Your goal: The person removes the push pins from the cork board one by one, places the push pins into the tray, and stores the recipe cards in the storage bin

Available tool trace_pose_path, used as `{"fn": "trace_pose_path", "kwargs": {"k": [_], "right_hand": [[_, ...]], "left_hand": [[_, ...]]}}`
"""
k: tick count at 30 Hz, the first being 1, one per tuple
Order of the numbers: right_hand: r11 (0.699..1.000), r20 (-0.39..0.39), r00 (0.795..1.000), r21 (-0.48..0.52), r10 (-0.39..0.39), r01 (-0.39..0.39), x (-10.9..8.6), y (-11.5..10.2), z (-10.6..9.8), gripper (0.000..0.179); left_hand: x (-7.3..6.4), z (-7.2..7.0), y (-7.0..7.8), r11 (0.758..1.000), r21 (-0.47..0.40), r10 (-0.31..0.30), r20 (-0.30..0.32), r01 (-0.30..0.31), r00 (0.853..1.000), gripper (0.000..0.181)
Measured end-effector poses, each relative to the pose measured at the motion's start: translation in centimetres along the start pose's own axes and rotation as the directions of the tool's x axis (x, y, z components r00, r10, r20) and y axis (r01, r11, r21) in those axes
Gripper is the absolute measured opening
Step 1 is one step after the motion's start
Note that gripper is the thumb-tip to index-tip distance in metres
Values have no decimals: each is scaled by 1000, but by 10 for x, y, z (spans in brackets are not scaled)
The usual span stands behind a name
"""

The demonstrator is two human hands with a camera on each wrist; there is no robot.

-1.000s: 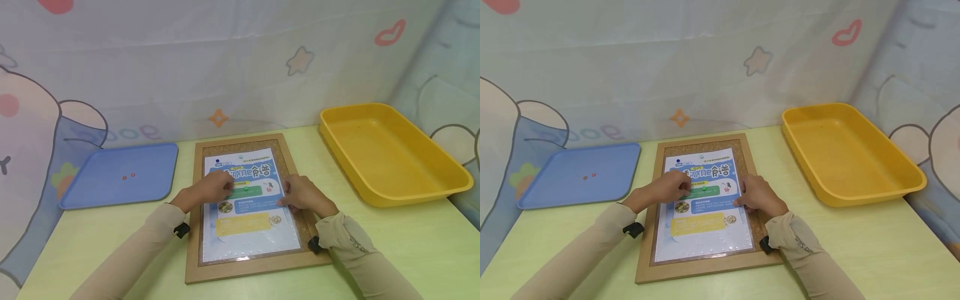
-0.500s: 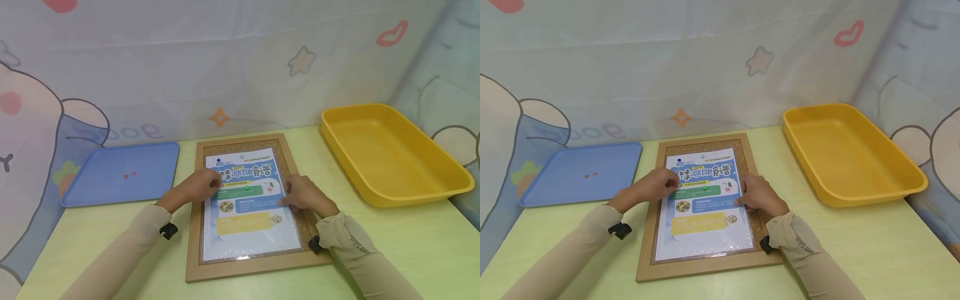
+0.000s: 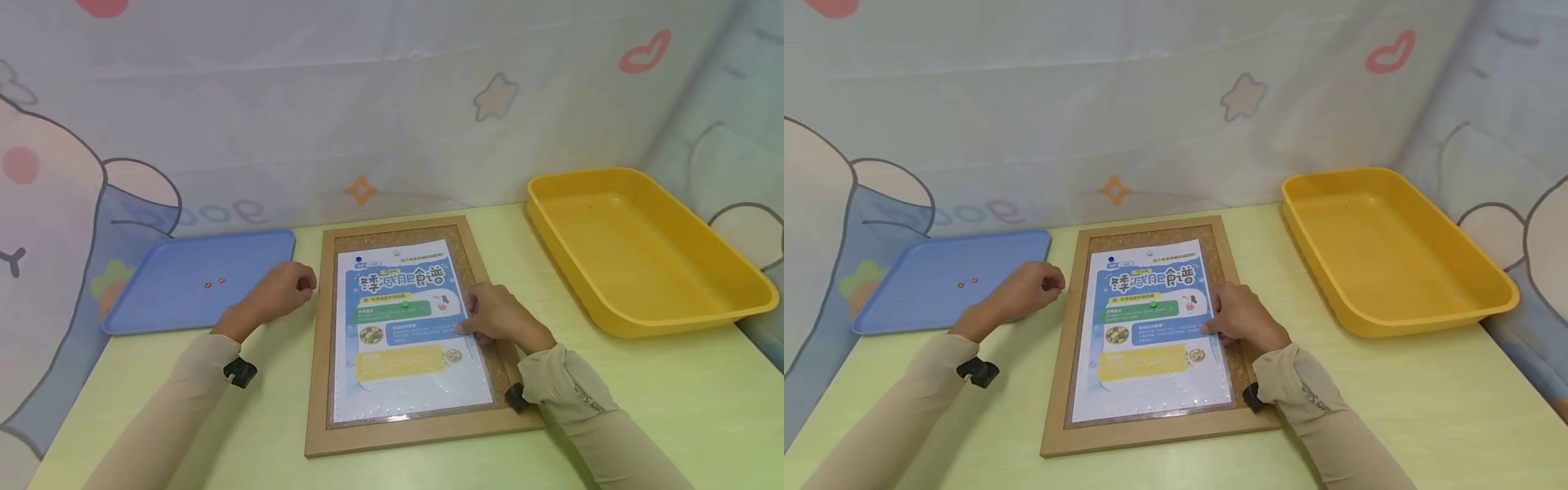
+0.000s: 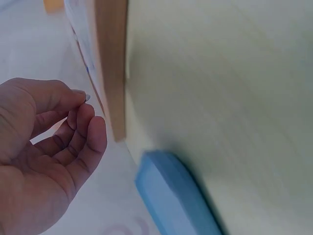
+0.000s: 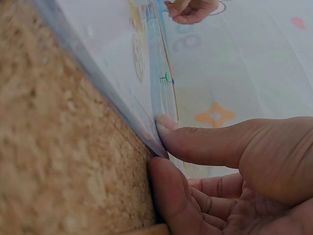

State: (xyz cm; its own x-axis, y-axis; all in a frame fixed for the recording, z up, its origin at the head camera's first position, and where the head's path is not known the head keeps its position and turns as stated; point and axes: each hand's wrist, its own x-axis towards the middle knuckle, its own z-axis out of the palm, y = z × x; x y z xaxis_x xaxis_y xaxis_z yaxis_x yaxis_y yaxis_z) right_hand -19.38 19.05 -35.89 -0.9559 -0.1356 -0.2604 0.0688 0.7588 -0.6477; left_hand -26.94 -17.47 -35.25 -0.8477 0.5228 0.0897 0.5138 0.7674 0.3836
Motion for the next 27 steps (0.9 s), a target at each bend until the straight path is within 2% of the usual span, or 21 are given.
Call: {"fn": "trace_pose_path", "kwargs": {"k": [5,11,15,20,23,27], "right_hand": [[1000,-1,1000,3,5,-5,0,-1,-1,29],[1000,3,1000,10,14,-14,0,0,-1,29],[1000,5,1000,9,12,-12,1,-1,-1,30],[1000,3,1000,14,7,-7,1,-1,-2,30],[1000,3,1000,17,6,-6,1,0,-2,30],[1000,3,1000,17,6,-6,1,0,-1,30]], "left_hand": [[-12,-7,-23,1000,28,-10,-38,12,999,11],[-31,-25,-51,992,46,-112,-58,114,992,15],[-40,-36,-71,981,68,-178,-49,181,983,15],[-48,-42,-92,964,91,-247,-41,249,968,14],[-52,-43,-102,951,106,-288,-49,292,956,12],[-57,-46,-110,934,140,-317,-91,328,944,10]]}}
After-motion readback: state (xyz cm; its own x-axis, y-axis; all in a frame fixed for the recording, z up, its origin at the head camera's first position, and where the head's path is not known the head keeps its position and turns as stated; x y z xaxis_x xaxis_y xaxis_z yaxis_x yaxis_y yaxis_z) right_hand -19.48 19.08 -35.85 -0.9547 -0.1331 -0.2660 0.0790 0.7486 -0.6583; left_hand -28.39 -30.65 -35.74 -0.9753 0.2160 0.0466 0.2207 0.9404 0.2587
